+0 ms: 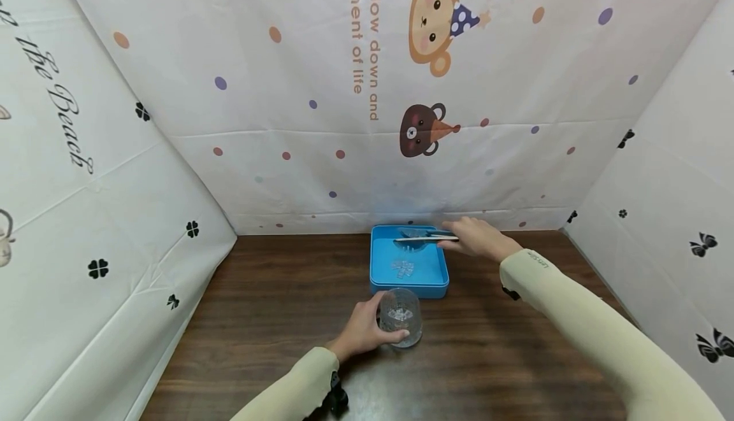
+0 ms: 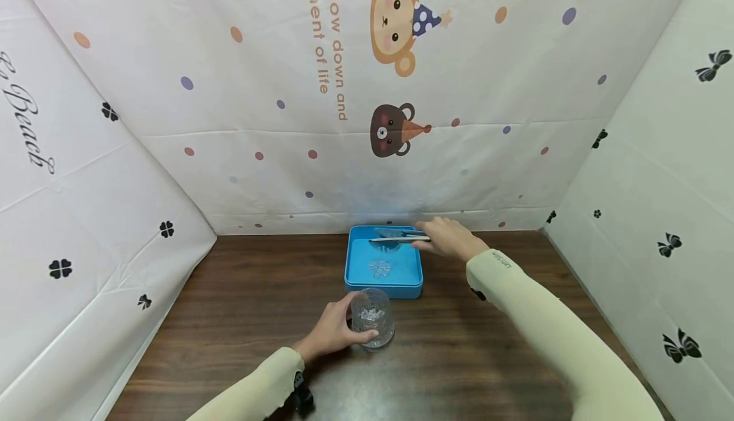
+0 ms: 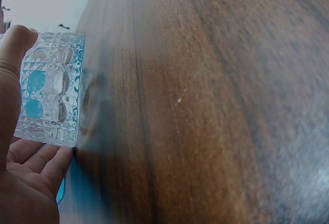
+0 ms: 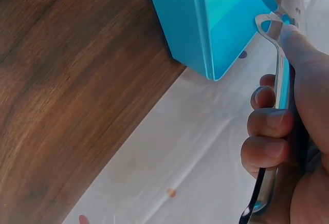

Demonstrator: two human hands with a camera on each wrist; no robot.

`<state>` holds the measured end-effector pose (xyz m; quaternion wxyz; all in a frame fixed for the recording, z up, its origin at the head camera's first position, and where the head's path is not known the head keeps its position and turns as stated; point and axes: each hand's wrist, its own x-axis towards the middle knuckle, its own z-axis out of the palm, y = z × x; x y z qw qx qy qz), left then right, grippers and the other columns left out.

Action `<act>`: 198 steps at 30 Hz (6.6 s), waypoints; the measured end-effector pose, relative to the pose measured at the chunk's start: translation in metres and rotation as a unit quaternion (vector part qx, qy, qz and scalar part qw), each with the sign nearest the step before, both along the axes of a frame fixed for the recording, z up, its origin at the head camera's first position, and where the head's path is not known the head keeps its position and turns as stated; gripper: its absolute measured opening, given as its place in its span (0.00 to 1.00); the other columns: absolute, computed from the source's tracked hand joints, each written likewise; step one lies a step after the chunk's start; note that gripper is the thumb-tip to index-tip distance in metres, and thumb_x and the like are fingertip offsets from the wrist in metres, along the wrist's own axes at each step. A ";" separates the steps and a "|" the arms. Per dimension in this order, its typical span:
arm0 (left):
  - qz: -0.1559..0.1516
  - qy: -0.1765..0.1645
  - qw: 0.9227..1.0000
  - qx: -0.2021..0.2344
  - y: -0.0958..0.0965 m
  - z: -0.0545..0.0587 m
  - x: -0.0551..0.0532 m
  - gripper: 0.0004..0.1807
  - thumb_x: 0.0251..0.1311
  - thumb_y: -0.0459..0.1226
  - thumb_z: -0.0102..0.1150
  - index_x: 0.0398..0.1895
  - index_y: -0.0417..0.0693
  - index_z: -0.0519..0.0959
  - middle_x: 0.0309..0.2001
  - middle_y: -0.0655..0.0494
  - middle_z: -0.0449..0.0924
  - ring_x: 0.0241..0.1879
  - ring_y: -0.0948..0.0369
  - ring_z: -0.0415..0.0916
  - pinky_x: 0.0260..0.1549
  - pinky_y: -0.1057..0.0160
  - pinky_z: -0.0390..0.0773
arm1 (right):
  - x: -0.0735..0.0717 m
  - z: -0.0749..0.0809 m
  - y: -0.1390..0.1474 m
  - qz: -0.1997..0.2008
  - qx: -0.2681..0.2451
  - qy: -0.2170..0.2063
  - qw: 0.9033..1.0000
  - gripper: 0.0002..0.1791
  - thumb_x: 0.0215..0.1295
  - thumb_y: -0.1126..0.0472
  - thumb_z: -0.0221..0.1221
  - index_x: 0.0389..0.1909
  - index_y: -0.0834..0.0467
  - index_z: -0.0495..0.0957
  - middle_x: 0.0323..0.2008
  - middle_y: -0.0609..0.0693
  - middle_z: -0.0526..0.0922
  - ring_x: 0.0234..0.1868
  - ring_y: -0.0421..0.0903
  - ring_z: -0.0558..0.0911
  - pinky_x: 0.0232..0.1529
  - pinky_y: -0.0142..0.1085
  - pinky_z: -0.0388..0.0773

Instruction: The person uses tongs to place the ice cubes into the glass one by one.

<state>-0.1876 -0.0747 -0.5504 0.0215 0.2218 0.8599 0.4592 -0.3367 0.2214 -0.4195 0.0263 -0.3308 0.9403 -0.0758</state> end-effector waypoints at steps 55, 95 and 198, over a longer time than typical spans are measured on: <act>-0.002 0.000 1.000 0.007 0.000 0.000 0.001 0.42 0.54 0.59 0.75 0.68 0.50 0.71 0.55 0.56 0.82 0.50 0.66 0.80 0.47 0.64 0.81 | 0.000 -0.009 -0.014 0.020 0.081 -0.012 0.996 0.26 0.71 0.48 0.64 0.58 0.65 0.82 0.47 0.58 0.86 0.46 0.55 0.84 0.47 0.50 0.82; -0.009 0.015 1.000 0.015 0.001 -0.001 0.000 0.43 0.55 0.57 0.74 0.71 0.53 0.70 0.55 0.58 0.82 0.47 0.68 0.80 0.45 0.65 0.81 | 0.007 -0.008 -0.020 0.061 0.072 -0.025 0.995 0.11 0.71 0.54 0.66 0.44 0.59 0.86 0.29 0.45 0.80 0.28 0.41 0.75 0.30 0.37 0.76; 0.004 -0.013 1.000 0.014 0.004 0.000 0.005 0.43 0.56 0.59 0.73 0.71 0.53 0.69 0.56 0.59 0.81 0.49 0.67 0.80 0.45 0.65 0.81 | 0.096 0.028 0.014 0.106 -0.082 0.055 0.989 0.17 0.73 0.54 0.64 0.26 0.46 0.67 0.16 0.35 0.55 0.16 0.30 0.56 0.23 0.29 0.58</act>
